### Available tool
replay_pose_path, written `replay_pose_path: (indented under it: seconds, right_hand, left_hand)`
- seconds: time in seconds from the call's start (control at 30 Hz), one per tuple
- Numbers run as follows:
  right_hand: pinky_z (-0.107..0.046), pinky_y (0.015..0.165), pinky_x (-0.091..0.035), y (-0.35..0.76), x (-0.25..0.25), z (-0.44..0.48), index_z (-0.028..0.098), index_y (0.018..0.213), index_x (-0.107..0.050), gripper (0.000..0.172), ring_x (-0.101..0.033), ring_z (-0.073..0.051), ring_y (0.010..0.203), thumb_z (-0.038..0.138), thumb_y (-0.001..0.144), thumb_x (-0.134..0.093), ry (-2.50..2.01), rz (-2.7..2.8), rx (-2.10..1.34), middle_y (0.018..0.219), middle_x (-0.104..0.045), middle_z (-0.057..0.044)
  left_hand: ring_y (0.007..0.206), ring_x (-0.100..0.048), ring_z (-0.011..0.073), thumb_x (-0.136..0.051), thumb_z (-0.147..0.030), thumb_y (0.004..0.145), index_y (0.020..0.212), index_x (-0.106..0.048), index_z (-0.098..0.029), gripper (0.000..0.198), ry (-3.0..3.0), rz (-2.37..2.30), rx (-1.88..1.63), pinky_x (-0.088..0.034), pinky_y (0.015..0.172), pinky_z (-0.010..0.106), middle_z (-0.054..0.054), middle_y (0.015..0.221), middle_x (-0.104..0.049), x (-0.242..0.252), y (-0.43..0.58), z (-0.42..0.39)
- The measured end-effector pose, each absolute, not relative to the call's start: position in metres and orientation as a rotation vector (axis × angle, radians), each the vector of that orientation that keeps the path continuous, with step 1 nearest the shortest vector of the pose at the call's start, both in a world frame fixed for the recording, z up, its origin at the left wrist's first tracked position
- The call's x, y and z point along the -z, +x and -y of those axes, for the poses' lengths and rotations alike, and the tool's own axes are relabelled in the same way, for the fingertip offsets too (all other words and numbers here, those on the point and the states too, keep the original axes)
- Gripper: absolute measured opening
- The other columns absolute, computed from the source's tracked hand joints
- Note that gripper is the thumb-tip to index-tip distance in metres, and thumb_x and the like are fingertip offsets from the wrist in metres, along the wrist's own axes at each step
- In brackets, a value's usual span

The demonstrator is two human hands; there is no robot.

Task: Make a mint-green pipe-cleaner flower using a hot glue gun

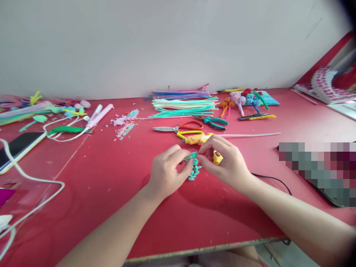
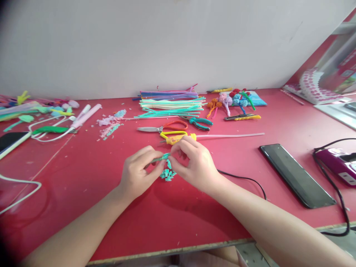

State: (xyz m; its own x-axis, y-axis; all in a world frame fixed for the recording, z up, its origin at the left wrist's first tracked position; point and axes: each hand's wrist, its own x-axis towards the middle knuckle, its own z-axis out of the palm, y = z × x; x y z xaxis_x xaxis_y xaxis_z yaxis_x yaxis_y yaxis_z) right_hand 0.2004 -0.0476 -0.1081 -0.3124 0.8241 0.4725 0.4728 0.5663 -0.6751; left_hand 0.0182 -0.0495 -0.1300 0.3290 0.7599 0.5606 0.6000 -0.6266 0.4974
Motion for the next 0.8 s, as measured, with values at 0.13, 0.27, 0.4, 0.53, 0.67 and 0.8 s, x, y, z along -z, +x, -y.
replay_pose_path:
  seconds: [0.13, 0.27, 0.4, 0.53, 0.67, 0.8]
  right_hand:
    - [-0.027, 0.061, -0.042, 0.2005, 0.1102, 0.0470, 0.022, 0.078, -0.053, 0.009, -0.049, -0.013, 0.063, 0.013, 0.080, -0.057, -1.048, 1.982, -0.542, 0.074, -0.052, -0.001]
    - [-0.027, 0.061, -0.042, 0.2008, 0.1117, 0.0467, 0.022, 0.077, -0.053, 0.009, -0.049, -0.013, 0.064, 0.013, 0.080, -0.056, -1.046, 1.984, -0.549, 0.073, -0.051, -0.001]
    - [-0.027, 0.060, -0.042, 0.2007, 0.1108, 0.0473, 0.021, 0.077, -0.053, 0.009, -0.049, -0.013, 0.063, 0.013, 0.079, -0.056, -1.057, 1.978, -0.552, 0.073, -0.051, -0.001]
    - [-0.027, 0.060, -0.042, 0.1997, 0.1101, 0.0477, 0.021, 0.075, -0.053, 0.010, -0.048, -0.013, 0.062, 0.013, 0.079, -0.057, -1.082, 1.969, -0.551, 0.072, -0.050, 0.000]
    - [-0.027, 0.060, -0.041, 0.1997, 0.1110, 0.0470, 0.021, 0.075, -0.052, 0.010, -0.048, -0.013, 0.063, 0.013, 0.079, -0.057, -1.099, 1.972, -0.562, 0.073, -0.051, -0.001]
    - [-0.027, 0.060, -0.041, 0.1997, 0.1110, 0.0468, 0.021, 0.074, -0.051, 0.013, -0.048, -0.013, 0.063, 0.010, 0.078, -0.057, -1.095, 1.968, -0.563, 0.072, -0.051, 0.000]
  left_hand:
    - [0.056, -0.046, 0.0111, -0.053, -0.020, 0.084, 0.083, -0.064, -0.017, 0.011, 2.458, -1.269, -1.160, -0.037, 0.054, 0.023, 0.000, 0.065, -0.051, 0.1313, 0.0181, 0.0497]
    - [0.056, -0.046, 0.0108, -0.053, -0.019, 0.084, 0.082, -0.064, -0.017, 0.011, 2.468, -1.273, -1.165, -0.037, 0.054, 0.023, 0.000, 0.064, -0.050, 0.1323, 0.0188, 0.0504]
    - [0.054, -0.044, 0.0103, -0.053, -0.019, 0.084, 0.081, -0.063, -0.016, 0.011, 2.471, -1.283, -1.172, -0.036, 0.053, 0.023, -0.001, 0.064, -0.049, 0.1310, 0.0195, 0.0509]
    - [0.055, -0.044, 0.0103, -0.053, -0.018, 0.084, 0.079, -0.063, -0.016, 0.011, 2.477, -1.281, -1.178, -0.036, 0.053, 0.023, -0.001, 0.063, -0.047, 0.1301, 0.0201, 0.0511]
    - [0.055, -0.046, 0.0105, -0.053, -0.018, 0.084, 0.080, -0.062, -0.016, 0.011, 2.481, -1.278, -1.182, -0.037, 0.054, 0.023, -0.001, 0.064, -0.048, 0.1312, 0.0201, 0.0513]
    - [0.055, -0.045, 0.0103, -0.053, -0.018, 0.084, 0.079, -0.062, -0.016, 0.010, 2.485, -1.279, -1.187, -0.036, 0.053, 0.023, -0.001, 0.064, -0.049, 0.1319, 0.0202, 0.0516]
